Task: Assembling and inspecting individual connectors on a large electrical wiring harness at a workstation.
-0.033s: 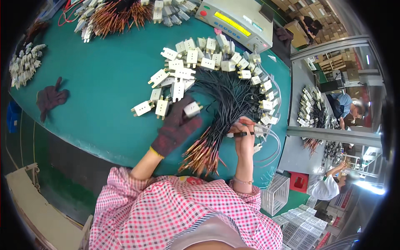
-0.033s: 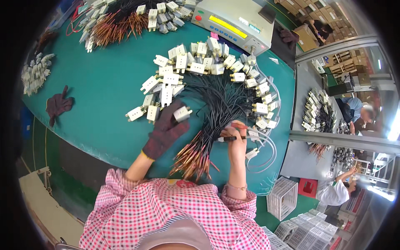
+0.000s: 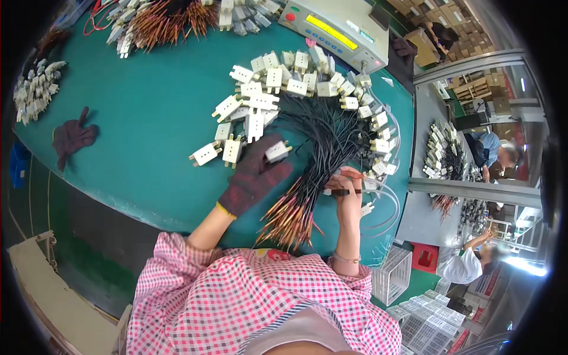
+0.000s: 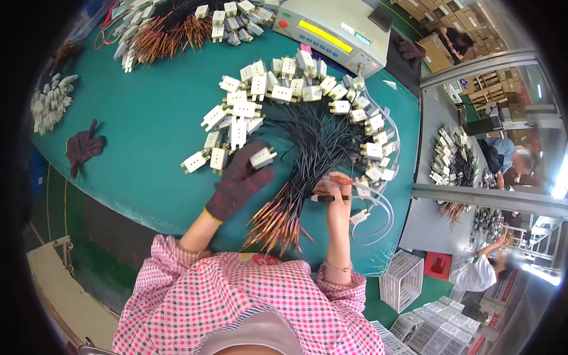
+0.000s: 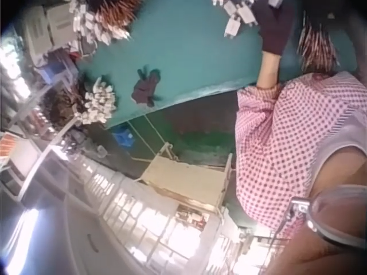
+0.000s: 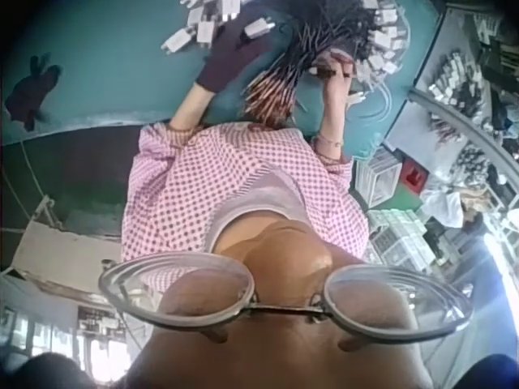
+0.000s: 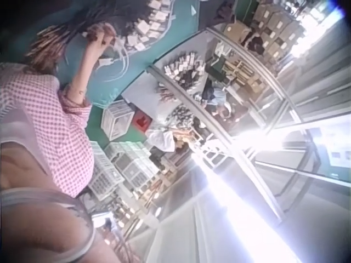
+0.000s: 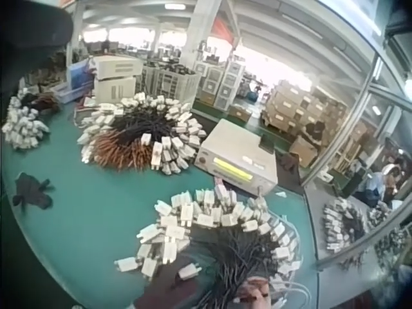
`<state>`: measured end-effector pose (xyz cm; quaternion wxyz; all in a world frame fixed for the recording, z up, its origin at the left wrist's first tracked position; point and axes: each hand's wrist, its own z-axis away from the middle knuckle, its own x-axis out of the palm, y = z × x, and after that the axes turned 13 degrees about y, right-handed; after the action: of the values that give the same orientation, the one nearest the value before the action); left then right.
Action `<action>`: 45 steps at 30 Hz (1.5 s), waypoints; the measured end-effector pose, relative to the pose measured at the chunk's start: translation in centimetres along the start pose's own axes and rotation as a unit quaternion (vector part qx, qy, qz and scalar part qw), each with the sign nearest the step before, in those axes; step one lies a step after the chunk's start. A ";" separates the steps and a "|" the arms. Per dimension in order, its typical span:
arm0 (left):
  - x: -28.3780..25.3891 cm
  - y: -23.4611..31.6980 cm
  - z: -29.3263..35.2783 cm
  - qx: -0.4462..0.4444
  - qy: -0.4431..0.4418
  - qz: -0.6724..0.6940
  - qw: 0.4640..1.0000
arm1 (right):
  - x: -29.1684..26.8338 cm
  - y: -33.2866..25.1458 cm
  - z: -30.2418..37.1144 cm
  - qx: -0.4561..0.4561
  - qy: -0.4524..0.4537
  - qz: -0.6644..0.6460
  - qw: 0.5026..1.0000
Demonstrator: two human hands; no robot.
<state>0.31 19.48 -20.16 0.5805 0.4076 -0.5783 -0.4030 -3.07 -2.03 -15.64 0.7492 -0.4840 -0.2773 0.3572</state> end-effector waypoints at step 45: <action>3.5 -4.7 -7.0 0.309 -0.184 -0.416 0.835 | -2.1 1.3 -1.3 -0.066 -0.079 0.096 0.990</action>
<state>7.34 14.60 -23.35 0.0848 0.6859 -0.5451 -0.4745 -3.66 -4.02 -17.47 0.6538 -0.5268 -0.3107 0.4455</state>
